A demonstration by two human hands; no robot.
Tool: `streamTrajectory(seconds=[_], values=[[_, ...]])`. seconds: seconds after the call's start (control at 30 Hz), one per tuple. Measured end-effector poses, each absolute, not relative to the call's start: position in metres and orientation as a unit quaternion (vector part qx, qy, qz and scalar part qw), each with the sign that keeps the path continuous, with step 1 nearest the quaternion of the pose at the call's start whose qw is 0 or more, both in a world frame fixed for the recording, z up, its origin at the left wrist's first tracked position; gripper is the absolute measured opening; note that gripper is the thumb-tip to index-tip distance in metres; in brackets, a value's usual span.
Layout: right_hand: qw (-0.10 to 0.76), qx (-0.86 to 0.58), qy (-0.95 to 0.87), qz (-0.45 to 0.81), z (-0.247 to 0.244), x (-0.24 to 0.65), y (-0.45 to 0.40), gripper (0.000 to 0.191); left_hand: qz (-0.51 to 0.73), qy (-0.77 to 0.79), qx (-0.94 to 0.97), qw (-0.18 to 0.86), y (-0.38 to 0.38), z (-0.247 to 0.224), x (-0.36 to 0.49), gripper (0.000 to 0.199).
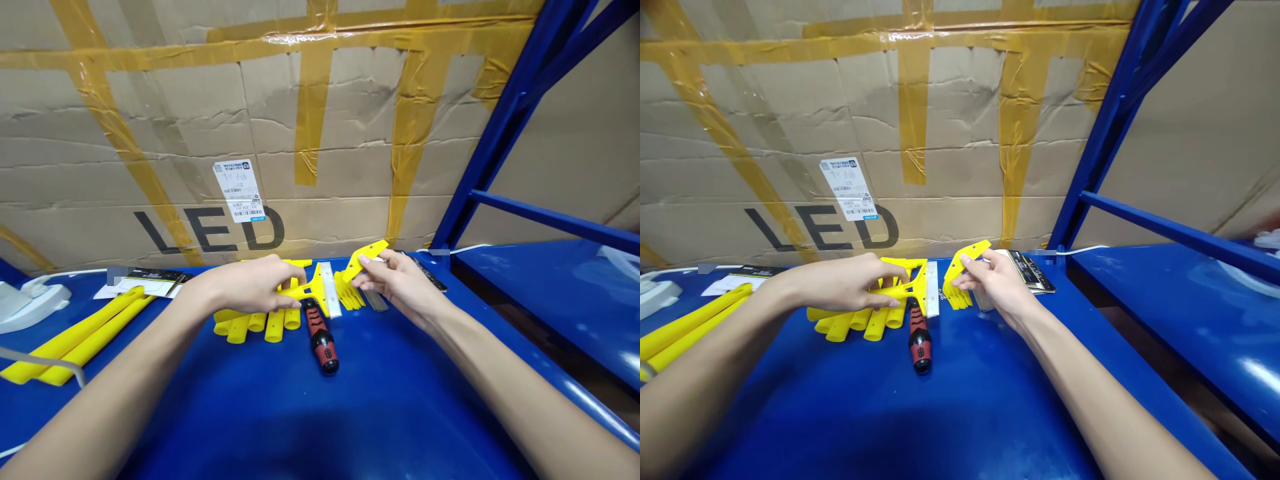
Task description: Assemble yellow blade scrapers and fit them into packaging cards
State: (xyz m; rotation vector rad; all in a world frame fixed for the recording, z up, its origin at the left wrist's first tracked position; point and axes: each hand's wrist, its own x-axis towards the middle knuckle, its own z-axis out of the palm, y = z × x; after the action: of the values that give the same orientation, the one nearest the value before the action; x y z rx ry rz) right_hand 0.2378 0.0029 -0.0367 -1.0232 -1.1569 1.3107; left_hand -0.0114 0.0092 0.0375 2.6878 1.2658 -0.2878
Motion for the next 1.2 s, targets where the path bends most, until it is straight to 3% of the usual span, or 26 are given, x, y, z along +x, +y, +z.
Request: streamTrajectory(seconds=[0.2, 0.57, 0.87, 1.03, 1.2], values=[[0.496, -0.450, -0.479, 0.567, -0.034, 0.238, 0.002, 0.042, -0.102, 0.431, 0.893, 0.076, 0.009, 0.037, -0.012, 0.042], [0.373, -0.482, -0.586, 0.534, -0.039, 0.225, -0.005, 0.042, -0.076, 0.373, 0.922, 0.073, 0.007, 0.035, -0.009, 0.021], [0.390, -0.425, -0.571, 0.584, -0.046, 0.219, -0.006, 0.049, -0.038, 0.349, 0.934, 0.075, 0.006, 0.034, -0.010, 0.023], [0.427, -0.398, -0.592, 0.556, -0.046, 0.218, -0.007, 0.042, 0.008, 0.334, 0.933, 0.136, 0.009, 0.032, -0.006, 0.025], [0.453, -0.390, -0.598, 0.535, -0.047, 0.214, -0.009, 0.039, 0.045, 0.335, 0.929, 0.149, 0.013, 0.027, 0.000, 0.040]])
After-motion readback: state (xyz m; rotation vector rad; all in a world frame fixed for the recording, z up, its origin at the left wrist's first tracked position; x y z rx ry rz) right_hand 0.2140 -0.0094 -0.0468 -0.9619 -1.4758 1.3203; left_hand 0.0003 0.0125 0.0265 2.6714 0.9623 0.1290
